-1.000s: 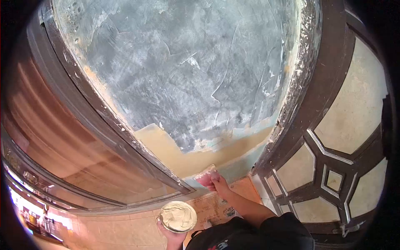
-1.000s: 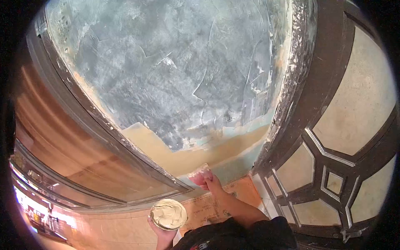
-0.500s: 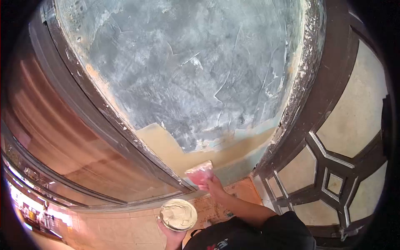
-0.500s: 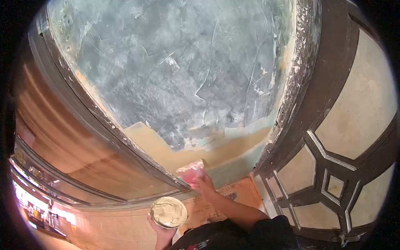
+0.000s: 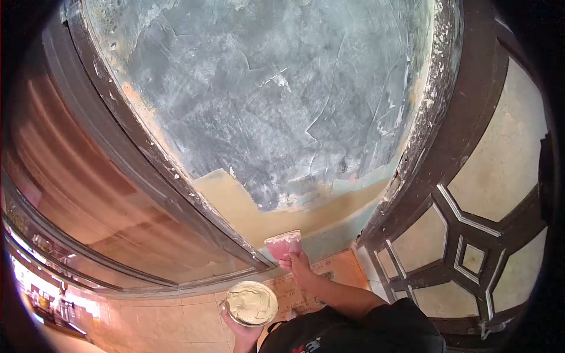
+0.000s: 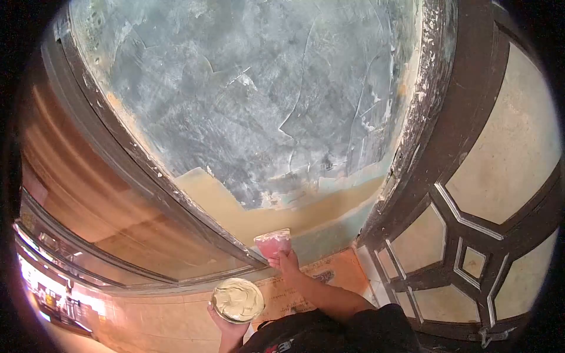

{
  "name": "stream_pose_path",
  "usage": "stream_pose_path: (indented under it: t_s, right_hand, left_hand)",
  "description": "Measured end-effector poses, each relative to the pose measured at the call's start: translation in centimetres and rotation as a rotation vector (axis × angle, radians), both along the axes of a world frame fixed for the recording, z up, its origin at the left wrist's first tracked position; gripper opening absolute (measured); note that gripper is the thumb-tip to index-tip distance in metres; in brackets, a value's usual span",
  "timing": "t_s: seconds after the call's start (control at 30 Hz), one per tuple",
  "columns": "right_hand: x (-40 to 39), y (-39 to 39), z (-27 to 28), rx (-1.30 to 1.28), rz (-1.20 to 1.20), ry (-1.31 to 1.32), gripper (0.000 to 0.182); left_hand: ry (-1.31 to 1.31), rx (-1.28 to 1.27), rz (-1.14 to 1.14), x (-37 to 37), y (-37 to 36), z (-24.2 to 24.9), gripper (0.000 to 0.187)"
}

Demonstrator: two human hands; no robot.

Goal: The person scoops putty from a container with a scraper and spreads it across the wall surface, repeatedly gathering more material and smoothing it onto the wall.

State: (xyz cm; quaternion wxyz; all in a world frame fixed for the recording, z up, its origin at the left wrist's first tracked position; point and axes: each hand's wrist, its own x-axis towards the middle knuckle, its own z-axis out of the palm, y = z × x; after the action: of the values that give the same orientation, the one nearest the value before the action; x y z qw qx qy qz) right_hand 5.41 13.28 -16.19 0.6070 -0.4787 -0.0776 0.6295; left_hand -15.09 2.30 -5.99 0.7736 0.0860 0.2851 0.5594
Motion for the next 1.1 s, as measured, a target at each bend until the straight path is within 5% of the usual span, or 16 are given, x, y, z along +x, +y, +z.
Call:
stream_pose_path:
  t_s: [0.3, 0.4, 0.47, 0.6, 0.67, 0.73, 0.77, 0.9, 1.0, 1.1]
  right_hand:
    - [-1.0, 2.9, 9.9, 0.350, 0.066, -0.053, 0.034]
    - [0.0, 3.4, 7.0, 0.267, -0.043, -0.100, 0.033]
    - [1.1, 2.7, 2.8, 0.245, -0.093, -0.132, 0.031]
    - [3.4, -0.9, -6.0, -0.019, -0.037, -0.093, 0.027]
    - [3.7, -1.3, -6.5, -0.087, -0.021, -0.028, 0.025]
    - [3.7, -1.9, -4.9, 0.041, 0.058, 0.015, 0.023]
    - [3.6, -1.9, -3.7, 0.041, 0.058, 0.013, 0.023]
    - [3.4, 1.1, 4.0, 0.164, -0.011, -0.181, 0.027]
    - [4.6, 2.3, 6.1, 0.214, -0.002, -0.183, 0.033]
    - [6.3, 2.4, 1.2, 0.162, -0.052, -0.311, 0.030]
  left_hand:
    - [0.006, 0.090, -0.041, 1.2, -0.3, 2.3, 0.066]
    - [0.178, 0.251, -0.071, 1.1, -0.4, 2.3, 0.070]
    - [-0.057, 0.066, -0.059, 0.7, -0.3, 1.5, 0.070]
    - [0.037, 0.105, -0.055, 0.1, -0.8, 0.7, 0.071]
    - [0.308, 0.189, 0.002, -0.7, -0.9, -1.8, 0.074]
    - [1.070, 0.614, 0.227, -1.0, -1.0, -5.4, 0.077]
    - [0.679, 0.368, 0.208, -1.5, -0.9, -6.2, 0.077]
    - [0.194, 0.123, 0.004, 0.8, -0.3, 0.6, 0.077]
    - [0.093, 0.119, -0.063, 1.6, -0.1, 2.1, 0.076]
    - [-0.074, 0.016, -0.031, 1.6, -0.1, 1.6, 0.075]
